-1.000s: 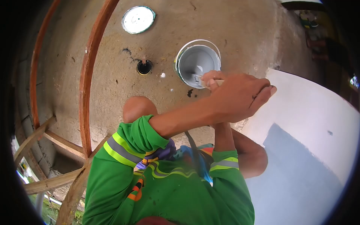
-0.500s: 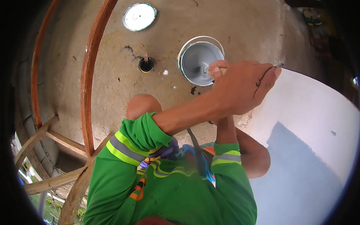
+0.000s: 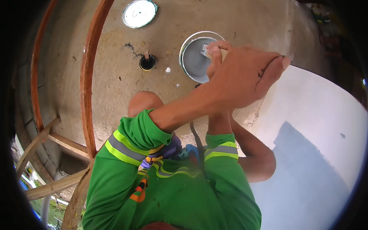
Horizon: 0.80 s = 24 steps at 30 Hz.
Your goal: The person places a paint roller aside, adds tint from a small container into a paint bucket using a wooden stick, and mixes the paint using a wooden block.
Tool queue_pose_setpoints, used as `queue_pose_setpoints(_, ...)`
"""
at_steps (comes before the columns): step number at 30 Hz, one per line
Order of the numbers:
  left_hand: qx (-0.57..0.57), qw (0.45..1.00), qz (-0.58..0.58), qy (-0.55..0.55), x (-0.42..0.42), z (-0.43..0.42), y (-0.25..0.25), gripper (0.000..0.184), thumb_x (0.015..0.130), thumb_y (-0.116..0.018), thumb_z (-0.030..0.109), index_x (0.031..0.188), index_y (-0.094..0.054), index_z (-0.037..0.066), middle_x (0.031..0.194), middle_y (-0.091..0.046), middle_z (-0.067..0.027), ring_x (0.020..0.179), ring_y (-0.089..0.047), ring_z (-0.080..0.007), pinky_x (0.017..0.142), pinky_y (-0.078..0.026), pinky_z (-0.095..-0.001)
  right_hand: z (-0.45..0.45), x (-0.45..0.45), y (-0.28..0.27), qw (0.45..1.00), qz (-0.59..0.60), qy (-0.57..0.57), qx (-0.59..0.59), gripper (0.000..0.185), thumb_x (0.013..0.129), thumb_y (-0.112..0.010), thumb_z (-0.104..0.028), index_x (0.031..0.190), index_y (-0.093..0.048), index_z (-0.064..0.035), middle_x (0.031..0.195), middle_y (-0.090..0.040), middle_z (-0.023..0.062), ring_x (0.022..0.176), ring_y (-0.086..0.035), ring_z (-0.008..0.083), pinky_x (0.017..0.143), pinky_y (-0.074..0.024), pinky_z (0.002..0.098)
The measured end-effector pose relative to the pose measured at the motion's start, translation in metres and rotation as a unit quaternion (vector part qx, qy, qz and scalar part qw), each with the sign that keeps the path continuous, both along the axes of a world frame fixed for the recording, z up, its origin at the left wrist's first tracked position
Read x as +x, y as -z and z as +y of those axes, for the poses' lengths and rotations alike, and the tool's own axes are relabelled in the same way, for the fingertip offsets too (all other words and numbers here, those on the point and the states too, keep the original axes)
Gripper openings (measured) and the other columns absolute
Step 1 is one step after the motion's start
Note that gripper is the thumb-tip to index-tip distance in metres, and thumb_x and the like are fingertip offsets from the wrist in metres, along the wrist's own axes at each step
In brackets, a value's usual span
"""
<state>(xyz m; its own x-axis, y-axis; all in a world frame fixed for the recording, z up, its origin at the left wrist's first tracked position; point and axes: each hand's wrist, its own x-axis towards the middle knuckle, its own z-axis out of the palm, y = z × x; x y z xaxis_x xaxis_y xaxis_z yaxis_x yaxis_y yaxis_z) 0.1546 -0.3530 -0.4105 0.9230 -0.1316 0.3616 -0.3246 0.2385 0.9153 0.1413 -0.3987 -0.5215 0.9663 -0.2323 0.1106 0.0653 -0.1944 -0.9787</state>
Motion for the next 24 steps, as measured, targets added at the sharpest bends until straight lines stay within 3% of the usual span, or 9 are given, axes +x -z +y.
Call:
queue_pose_setpoints(2, 0.058, 0.997, 0.023, 0.046, 0.005, 0.015, -0.006, 0.038, 0.102, -0.050, 0.023, 0.070, -0.058, 0.003, 0.059, -0.055, -0.0156, 0.060, -0.055, -0.0363, 0.060, -0.039, -0.0501, 0.005, -0.009, 0.002, 0.999, 0.006, -0.042, 0.029, 0.006, 0.089, -0.049, -0.004, 0.084, -0.053, -0.0030, 0.078, -0.051, 0.0062, 0.078, -0.051, 0.0174, 0.086, -0.0476, 0.0356)
queue_pose_setpoints(5, 0.030, 0.999, 0.001, 0.010, -0.017, -0.001, -0.004, 0.037, 0.098, -0.055, 0.020, 0.066, -0.060, 0.003, 0.060, -0.057, -0.0178, 0.057, -0.054, -0.0383, 0.060, -0.044, -0.0501, -0.035, -0.041, 0.019, 0.981, 0.010, -0.167, 0.094, 0.003, 0.086, -0.051, -0.004, 0.083, -0.052, -0.0034, 0.079, -0.053, 0.0071, 0.080, -0.053, 0.0181, 0.082, -0.0478, 0.0350)
queue_pose_setpoints(6, 0.035, 0.998, 0.008, 0.042, -0.020, -0.002, -0.006, 0.037, 0.102, -0.051, 0.023, 0.070, -0.058, 0.004, 0.060, -0.055, -0.0153, 0.062, -0.056, -0.0351, 0.064, -0.040, -0.0495, -0.041, -0.037, 0.017, 0.987, -0.007, -0.144, 0.076, 0.003, 0.087, -0.052, -0.004, 0.083, -0.052, -0.0038, 0.079, -0.052, 0.0068, 0.079, -0.053, 0.0179, 0.082, -0.0475, 0.0353)
queue_pose_setpoints(8, 0.032, 0.999, 0.001, 0.001, -0.017, -0.002, -0.003, 0.036, 0.101, -0.052, 0.022, 0.071, -0.058, 0.004, 0.060, -0.055, -0.0148, 0.062, -0.056, -0.0347, 0.064, -0.040, -0.0489, -0.047, -0.035, 0.014, 0.994, -0.036, -0.095, 0.040, 0.003, 0.087, -0.052, -0.005, 0.084, -0.052, -0.0046, 0.078, -0.052, 0.0062, 0.078, -0.051, 0.0175, 0.081, -0.0469, 0.0358)
queue_pose_setpoints(11, -0.017, 0.999, -0.014, -0.046, -0.001, -0.005, 0.003, 0.036, 0.100, -0.053, 0.021, 0.069, -0.058, 0.004, 0.059, -0.055, -0.0150, 0.059, -0.055, -0.0364, 0.061, -0.041, -0.0492, -0.023, 0.001, 0.013, 1.000, 0.008, -0.016, -0.021, 0.003, 0.087, -0.053, -0.005, 0.084, -0.053, -0.0053, 0.077, -0.049, 0.0053, 0.077, -0.049, 0.0172, 0.082, -0.0465, 0.0367)
queue_pose_setpoints(16, 0.014, 1.000, -0.010, -0.024, -0.011, 0.007, -0.002, 0.035, 0.098, -0.054, 0.019, 0.067, -0.058, 0.003, 0.059, -0.057, -0.0164, 0.057, -0.054, -0.0393, 0.058, -0.043, -0.0507, -0.016, -0.032, 0.002, 0.990, 0.028, -0.130, 0.045, 0.003, 0.087, -0.053, -0.005, 0.084, -0.054, -0.0041, 0.079, -0.053, 0.0068, 0.080, -0.052, 0.0180, 0.081, -0.0477, 0.0361)
queue_pose_setpoints(18, 0.012, 1.000, 0.010, 0.009, -0.018, 0.003, -0.005, 0.035, 0.099, -0.053, 0.019, 0.069, -0.059, 0.003, 0.059, -0.057, -0.0166, 0.058, -0.054, -0.0393, 0.064, -0.044, -0.0505, -0.032, -0.038, 0.005, 0.989, 0.043, -0.134, 0.046, 0.003, 0.087, -0.053, -0.006, 0.085, -0.054, -0.0039, 0.080, -0.054, 0.0069, 0.081, -0.052, 0.0182, 0.081, -0.0477, 0.0367)
queue_pose_setpoints(21, -0.068, 0.994, 0.004, -0.080, -0.010, -0.013, 0.005, 0.036, 0.101, -0.053, 0.023, 0.070, -0.056, 0.004, 0.056, -0.050, -0.0125, 0.055, -0.050, -0.0353, 0.058, -0.039, -0.0482, -0.031, -0.027, 0.001, 0.998, 0.016, -0.051, 0.018, 0.003, 0.088, -0.054, -0.006, 0.085, -0.052, -0.0047, 0.078, -0.051, 0.0059, 0.079, -0.050, 0.0178, 0.083, -0.0466, 0.0387)
queue_pose_setpoints(24, -0.031, 0.999, -0.015, -0.039, 0.003, 0.007, 0.002, 0.036, 0.102, -0.051, 0.023, 0.071, -0.056, 0.004, 0.057, -0.051, -0.0122, 0.057, -0.051, -0.0346, 0.061, -0.040, -0.0472, -0.007, 0.001, 0.011, 0.998, -0.023, -0.044, 0.029, 0.005, 0.087, -0.054, -0.007, 0.084, -0.051, -0.0055, 0.076, -0.048, 0.0049, 0.076, -0.047, 0.0172, 0.085, -0.0457, 0.0394)
